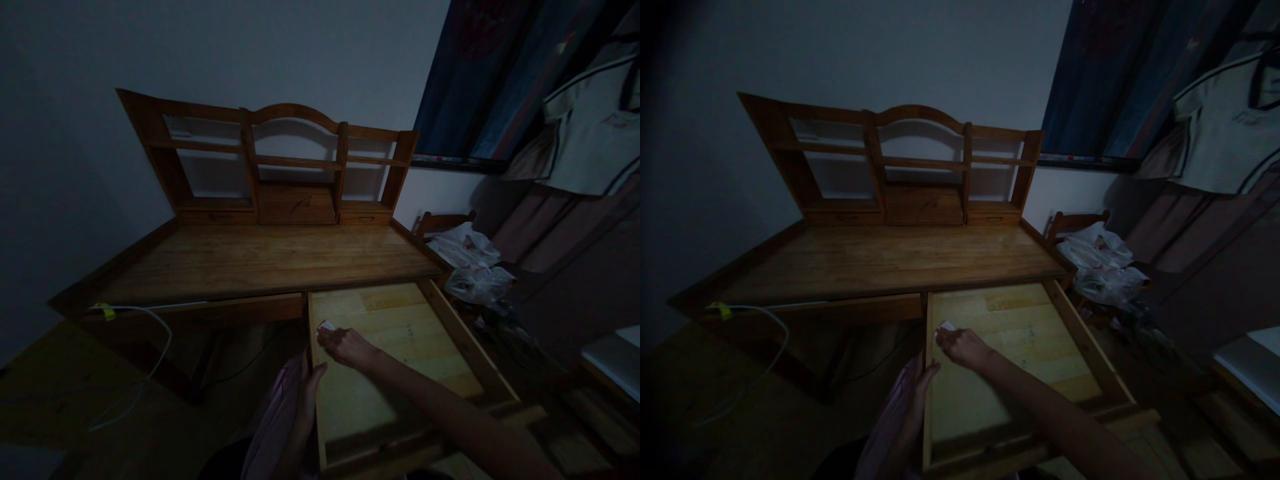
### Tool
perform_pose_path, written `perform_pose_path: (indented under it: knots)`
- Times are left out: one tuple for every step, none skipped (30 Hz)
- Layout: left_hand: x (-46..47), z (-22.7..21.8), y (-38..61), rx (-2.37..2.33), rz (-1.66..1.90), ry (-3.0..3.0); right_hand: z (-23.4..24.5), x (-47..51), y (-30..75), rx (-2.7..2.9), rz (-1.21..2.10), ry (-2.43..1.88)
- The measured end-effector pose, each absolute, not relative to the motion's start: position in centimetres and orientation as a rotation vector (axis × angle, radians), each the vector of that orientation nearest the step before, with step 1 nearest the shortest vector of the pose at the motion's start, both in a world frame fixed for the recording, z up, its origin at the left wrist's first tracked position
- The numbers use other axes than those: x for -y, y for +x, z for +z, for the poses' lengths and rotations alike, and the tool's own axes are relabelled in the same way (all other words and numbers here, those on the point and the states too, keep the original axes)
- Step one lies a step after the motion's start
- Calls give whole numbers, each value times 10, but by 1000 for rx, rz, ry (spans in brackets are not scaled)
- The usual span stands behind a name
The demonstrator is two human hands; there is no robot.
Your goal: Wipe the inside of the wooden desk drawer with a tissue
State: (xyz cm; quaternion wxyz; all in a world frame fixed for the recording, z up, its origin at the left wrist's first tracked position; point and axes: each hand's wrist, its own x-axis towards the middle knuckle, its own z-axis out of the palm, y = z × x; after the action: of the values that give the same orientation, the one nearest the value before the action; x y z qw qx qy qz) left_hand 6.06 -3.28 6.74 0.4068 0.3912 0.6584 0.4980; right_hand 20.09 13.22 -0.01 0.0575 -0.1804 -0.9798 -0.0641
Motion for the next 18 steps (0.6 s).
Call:
perform_pose_path:
  knots:
    - [33, 68, 60, -1659, 1252, 984, -1, -132, 209, 2977, -180, -534]
    - [34, 69, 59, -1658, 1252, 982, -1, -134, 219, 2984, -162, -527]
    - [34, 70, 59, -1653, 1253, 981, -1, -138, 230, 2990, -140, -532]
    - [35, 70, 59, -1647, 1257, 980, -1, -143, 241, 2985, -116, -561]
    - [35, 71, 59, -1640, 1267, 977, 1, -150, 253, 2970, -94, -621]
    - [35, 71, 58, -1630, 1279, 977, 2, -158, 265, 2943, -76, -709]
    - [36, 71, 58, -1623, 1293, 974, 5, -166, 278, 2903, -66, -821]
    - [36, 70, 58, -1618, 1302, 974, 8, -174, 292, 2860, -66, -944]
    - [36, 68, 58, -1618, 1307, 971, 12, -181, 307, 2818, -77, -1075]
    - [36, 66, 57, -1622, 1305, 969, 15, -188, 323, 2778, -103, -1215]
    - [36, 64, 56, -1622, 1298, 975, 19, -193, 339, 2744, -140, -1362]
    - [36, 62, 56, -1623, 1292, 983, 22, -198, 356, 2708, -185, -1518]
    - [36, 60, 55, -1618, 1287, 996, 25, -201, 372, 2664, -237, -1680]
    - [36, 58, 54, -1611, 1285, 1008, 27, -202, 387, 2622, -282, -1823]
    - [35, 57, 54, -1609, 1288, 1009, 29, -202, 401, 2584, -318, -1925]
    - [35, 56, 54, -1608, 1284, 1001, 30, -201, 412, 2551, -349, -2003]
    - [34, 55, 54, -1613, 1285, 981, 30, -199, 421, 2528, -374, -2052]
    - [33, 54, 54, -1613, 1284, 961, 30, -196, 426, 2510, -394, -2083]
